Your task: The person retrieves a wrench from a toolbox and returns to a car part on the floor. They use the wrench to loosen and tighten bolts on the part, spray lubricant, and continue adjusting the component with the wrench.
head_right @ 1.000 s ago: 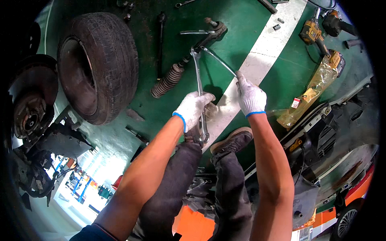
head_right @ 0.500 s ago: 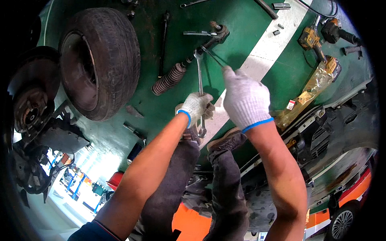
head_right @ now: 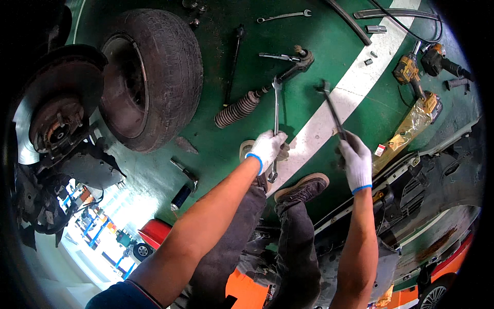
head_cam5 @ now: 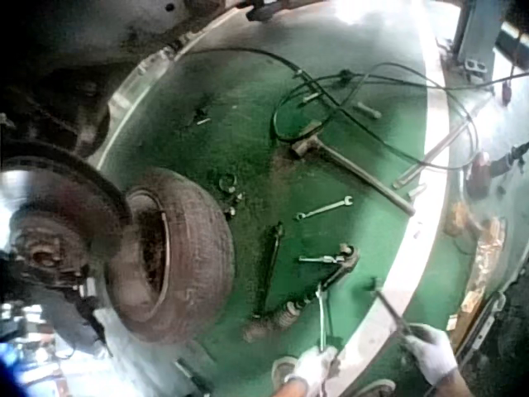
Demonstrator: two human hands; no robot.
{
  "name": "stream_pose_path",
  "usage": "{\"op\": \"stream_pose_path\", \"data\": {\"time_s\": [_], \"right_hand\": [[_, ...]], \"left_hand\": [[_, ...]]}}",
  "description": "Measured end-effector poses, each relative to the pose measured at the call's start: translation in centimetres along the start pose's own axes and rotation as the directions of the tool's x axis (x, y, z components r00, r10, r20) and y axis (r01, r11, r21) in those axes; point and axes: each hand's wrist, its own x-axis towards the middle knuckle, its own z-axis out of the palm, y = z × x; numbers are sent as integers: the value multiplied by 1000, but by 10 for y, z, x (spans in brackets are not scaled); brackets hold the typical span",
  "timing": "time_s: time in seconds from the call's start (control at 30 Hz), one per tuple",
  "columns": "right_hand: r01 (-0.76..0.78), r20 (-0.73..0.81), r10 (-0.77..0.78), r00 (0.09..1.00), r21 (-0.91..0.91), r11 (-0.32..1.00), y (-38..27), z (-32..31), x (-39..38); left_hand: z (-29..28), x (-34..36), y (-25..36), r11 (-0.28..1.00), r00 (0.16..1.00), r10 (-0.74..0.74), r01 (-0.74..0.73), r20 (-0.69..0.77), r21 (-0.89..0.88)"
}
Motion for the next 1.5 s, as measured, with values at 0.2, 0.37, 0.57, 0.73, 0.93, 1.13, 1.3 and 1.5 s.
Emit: {"op": "stream_pose_path", "data": {"time_s": [0.2, 0.37, 0.57, 0.73, 0.93, 1.13, 1.3, 1.5], "right_hand": [[22, -249, -83, 965, -240, 971, 111, -68, 60], [155, -119, -444, 888, -832, 533, 35, -16, 85], [511, 124, -711, 692, -780, 362, -75, 73, 143], [698, 296, -760, 579, -662, 273, -89, 96, 174], [733, 303, -800, 518, -640, 232, -56, 85, 168], [737, 280, -794, 540, -613, 284, -15, 66, 137], [701, 318, -695, 645, -608, 373, -28, 61, 136], [753, 467, -659, 590, -613, 240, -41, 44, 143]], "left_hand": [[10, 37, -34, 992, 998, -12, 19, 57, -127], [11, 52, -49, 995, 999, 11, -6, 46, -105], [8, 62, -42, 994, 996, -7, -3, 93, 106], [-5, 77, -46, 970, 979, 4, -53, 205, 236], [-34, 93, -71, 601, 950, 232, -309, 210, 737], [-57, 85, -88, 441, 947, 181, -319, 266, 839], [-58, 82, -71, 450, 926, 125, -372, 356, 812], [-60, 93, -71, 475, 916, 67, -377, 395, 795]]}}
